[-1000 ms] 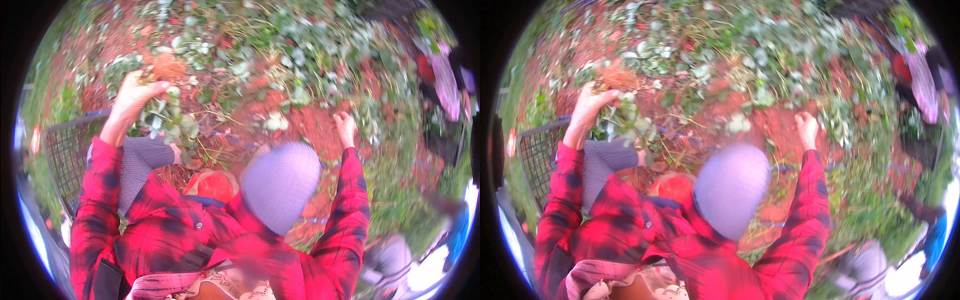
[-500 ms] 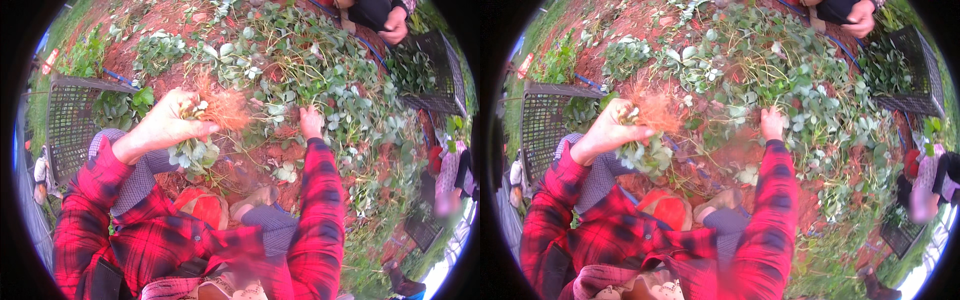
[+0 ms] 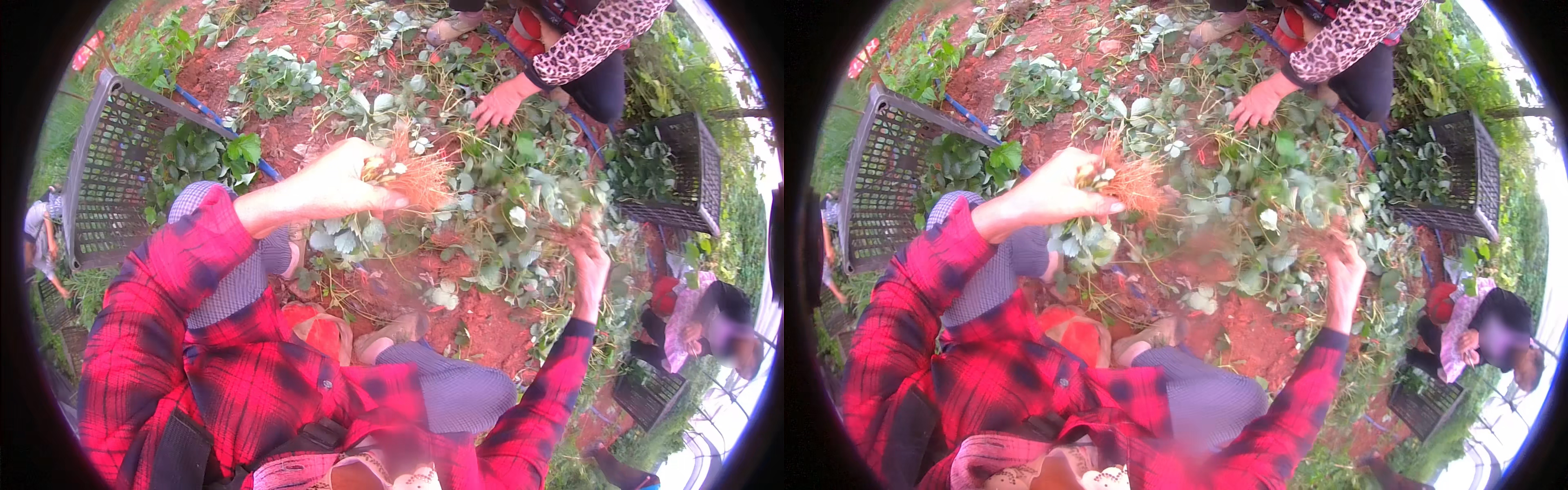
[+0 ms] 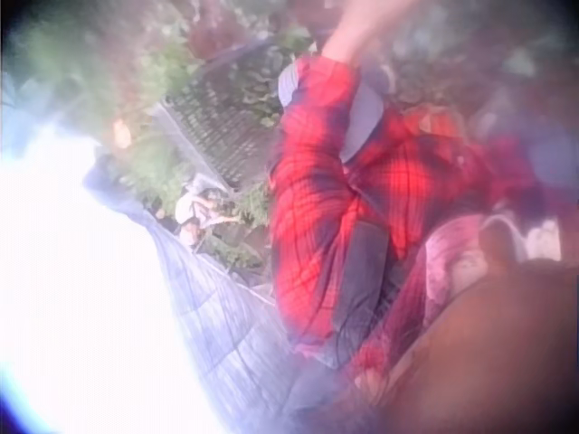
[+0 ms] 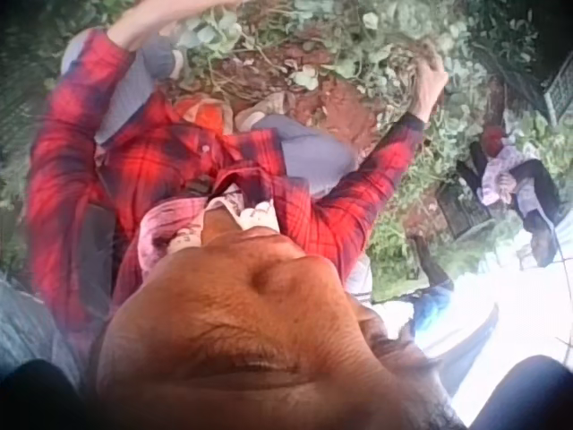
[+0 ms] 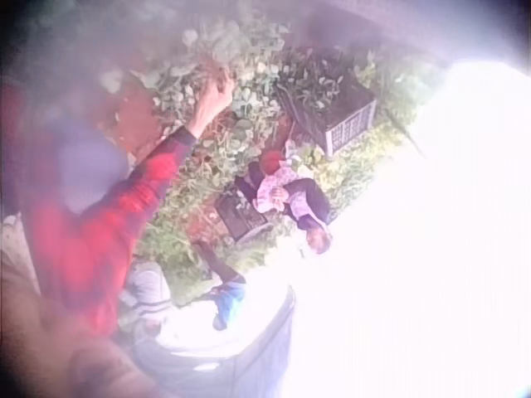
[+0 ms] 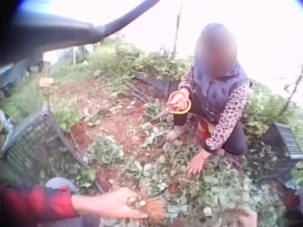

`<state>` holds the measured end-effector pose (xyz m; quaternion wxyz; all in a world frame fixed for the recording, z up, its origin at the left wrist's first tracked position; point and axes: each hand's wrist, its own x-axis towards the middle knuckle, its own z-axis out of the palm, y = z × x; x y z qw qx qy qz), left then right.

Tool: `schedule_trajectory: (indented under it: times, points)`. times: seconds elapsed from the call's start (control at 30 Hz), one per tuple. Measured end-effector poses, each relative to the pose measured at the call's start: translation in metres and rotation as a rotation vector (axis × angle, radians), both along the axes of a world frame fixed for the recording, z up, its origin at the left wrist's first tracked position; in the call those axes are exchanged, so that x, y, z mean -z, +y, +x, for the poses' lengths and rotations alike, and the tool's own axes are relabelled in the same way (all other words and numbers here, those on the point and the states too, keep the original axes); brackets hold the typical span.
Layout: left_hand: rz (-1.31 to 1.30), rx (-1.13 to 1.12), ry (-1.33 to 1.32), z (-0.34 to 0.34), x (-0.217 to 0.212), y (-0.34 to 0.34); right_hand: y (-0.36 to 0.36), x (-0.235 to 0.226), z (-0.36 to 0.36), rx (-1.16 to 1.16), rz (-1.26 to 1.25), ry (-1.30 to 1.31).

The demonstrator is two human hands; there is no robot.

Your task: The person is harvesting leafy vegetables in a garden. They are picking the vegetables by hand and placing them into a basket.

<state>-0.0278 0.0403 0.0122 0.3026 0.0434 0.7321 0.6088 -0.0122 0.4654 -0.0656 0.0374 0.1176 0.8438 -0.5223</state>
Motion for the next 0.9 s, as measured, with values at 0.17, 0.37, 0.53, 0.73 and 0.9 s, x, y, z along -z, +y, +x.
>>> schedule_trajectory:
  times: [0.17,0.37,0.53,0.73,0.9]
  points:
    - [0.026,-0.008,0.067,0.005,0.01,-0.013,-0.02,-0.081,0.034,0.173,-0.312,-0.014]
    - [0.029,0.02,0.264,0.005,0.012,-0.031,-0.106,0.066,0.044,0.225,-0.2,-0.275]
    - [-0.007,-0.109,0.33,0.015,0.017,-0.05,-0.168,0.129,0.068,0.397,-0.488,-0.437]
    - [-0.029,-0.213,0.222,0.025,0.006,-0.067,-0.169,0.077,0.065,0.281,-0.466,-0.414]
    - [0.221,-0.205,0.051,0.022,0.014,-0.046,-0.172,0.004,0.073,0.192,-0.338,-0.206]
